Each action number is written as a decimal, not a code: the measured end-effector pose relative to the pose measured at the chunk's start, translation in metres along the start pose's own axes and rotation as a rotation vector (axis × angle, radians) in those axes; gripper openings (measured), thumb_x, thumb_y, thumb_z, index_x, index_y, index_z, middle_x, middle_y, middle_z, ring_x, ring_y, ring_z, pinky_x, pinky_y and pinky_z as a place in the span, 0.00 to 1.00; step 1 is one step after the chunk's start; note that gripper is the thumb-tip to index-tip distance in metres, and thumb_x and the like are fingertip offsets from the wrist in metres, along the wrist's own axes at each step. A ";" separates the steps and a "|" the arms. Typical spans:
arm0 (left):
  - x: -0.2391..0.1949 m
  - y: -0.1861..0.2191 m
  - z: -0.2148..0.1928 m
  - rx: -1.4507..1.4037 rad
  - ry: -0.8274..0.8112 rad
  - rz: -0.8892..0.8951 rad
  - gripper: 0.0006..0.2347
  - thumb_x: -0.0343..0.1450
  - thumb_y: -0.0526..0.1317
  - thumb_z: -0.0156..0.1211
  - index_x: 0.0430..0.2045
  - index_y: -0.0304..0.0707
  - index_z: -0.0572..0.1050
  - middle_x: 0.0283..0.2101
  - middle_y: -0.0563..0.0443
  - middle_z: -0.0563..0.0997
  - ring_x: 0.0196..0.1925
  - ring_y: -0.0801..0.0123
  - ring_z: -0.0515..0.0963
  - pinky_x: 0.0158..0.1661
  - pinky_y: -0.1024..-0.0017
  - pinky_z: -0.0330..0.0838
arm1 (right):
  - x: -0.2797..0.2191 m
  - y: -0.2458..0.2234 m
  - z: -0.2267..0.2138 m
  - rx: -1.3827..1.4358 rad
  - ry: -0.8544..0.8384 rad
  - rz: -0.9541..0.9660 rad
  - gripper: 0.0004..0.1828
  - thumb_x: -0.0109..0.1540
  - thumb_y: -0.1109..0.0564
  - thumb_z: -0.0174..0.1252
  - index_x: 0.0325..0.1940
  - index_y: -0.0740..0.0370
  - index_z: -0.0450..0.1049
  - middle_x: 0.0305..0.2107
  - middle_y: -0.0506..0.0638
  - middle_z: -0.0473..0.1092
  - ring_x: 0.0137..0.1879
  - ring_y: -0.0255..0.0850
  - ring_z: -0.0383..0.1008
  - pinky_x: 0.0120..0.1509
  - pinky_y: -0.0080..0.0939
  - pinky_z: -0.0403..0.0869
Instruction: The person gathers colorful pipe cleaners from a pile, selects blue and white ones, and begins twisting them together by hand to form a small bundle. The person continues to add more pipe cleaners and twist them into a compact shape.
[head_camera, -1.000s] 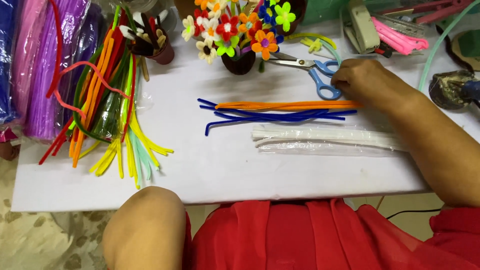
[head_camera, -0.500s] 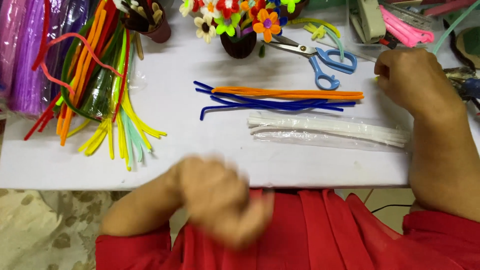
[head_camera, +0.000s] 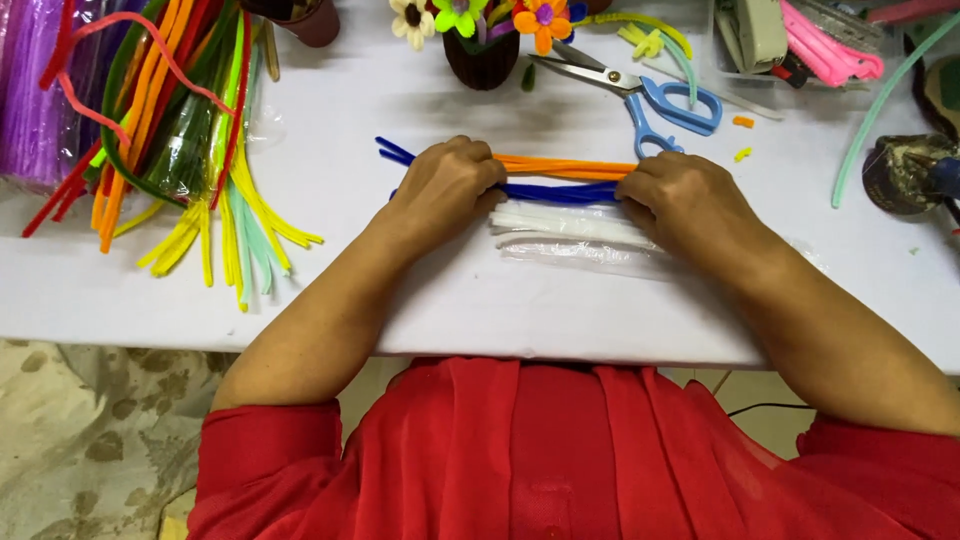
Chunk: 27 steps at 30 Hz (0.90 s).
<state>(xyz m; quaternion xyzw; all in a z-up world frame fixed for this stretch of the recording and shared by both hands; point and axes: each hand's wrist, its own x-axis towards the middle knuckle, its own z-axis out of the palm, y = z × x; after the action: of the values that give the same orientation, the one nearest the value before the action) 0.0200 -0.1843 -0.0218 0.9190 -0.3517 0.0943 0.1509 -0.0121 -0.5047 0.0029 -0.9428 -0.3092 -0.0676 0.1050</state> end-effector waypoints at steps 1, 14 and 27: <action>-0.002 -0.005 0.004 0.027 0.034 0.003 0.07 0.62 0.35 0.74 0.28 0.44 0.81 0.28 0.54 0.78 0.34 0.63 0.79 0.34 0.67 0.73 | 0.002 0.000 0.006 -0.021 0.049 -0.019 0.05 0.61 0.61 0.67 0.41 0.55 0.82 0.32 0.48 0.77 0.42 0.43 0.79 0.47 0.40 0.78; -0.016 -0.022 -0.037 0.140 0.154 -0.043 0.04 0.65 0.32 0.71 0.26 0.44 0.82 0.25 0.54 0.78 0.30 0.67 0.77 0.33 0.73 0.69 | 0.011 -0.026 -0.043 0.197 -0.243 0.014 0.31 0.51 0.41 0.73 0.53 0.59 0.79 0.38 0.58 0.79 0.49 0.55 0.80 0.53 0.52 0.78; -0.014 -0.036 -0.018 0.061 0.097 -0.091 0.10 0.66 0.35 0.67 0.39 0.39 0.78 0.34 0.48 0.78 0.36 0.50 0.74 0.33 0.54 0.68 | -0.012 0.013 -0.037 0.423 -0.025 0.012 0.43 0.55 0.57 0.72 0.74 0.57 0.66 0.35 0.46 0.73 0.42 0.40 0.74 0.54 0.40 0.71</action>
<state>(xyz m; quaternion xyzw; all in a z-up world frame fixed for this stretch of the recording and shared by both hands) 0.0327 -0.1440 -0.0166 0.9326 -0.2989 0.1422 0.1436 -0.0165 -0.5302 0.0344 -0.9022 -0.3123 0.0111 0.2971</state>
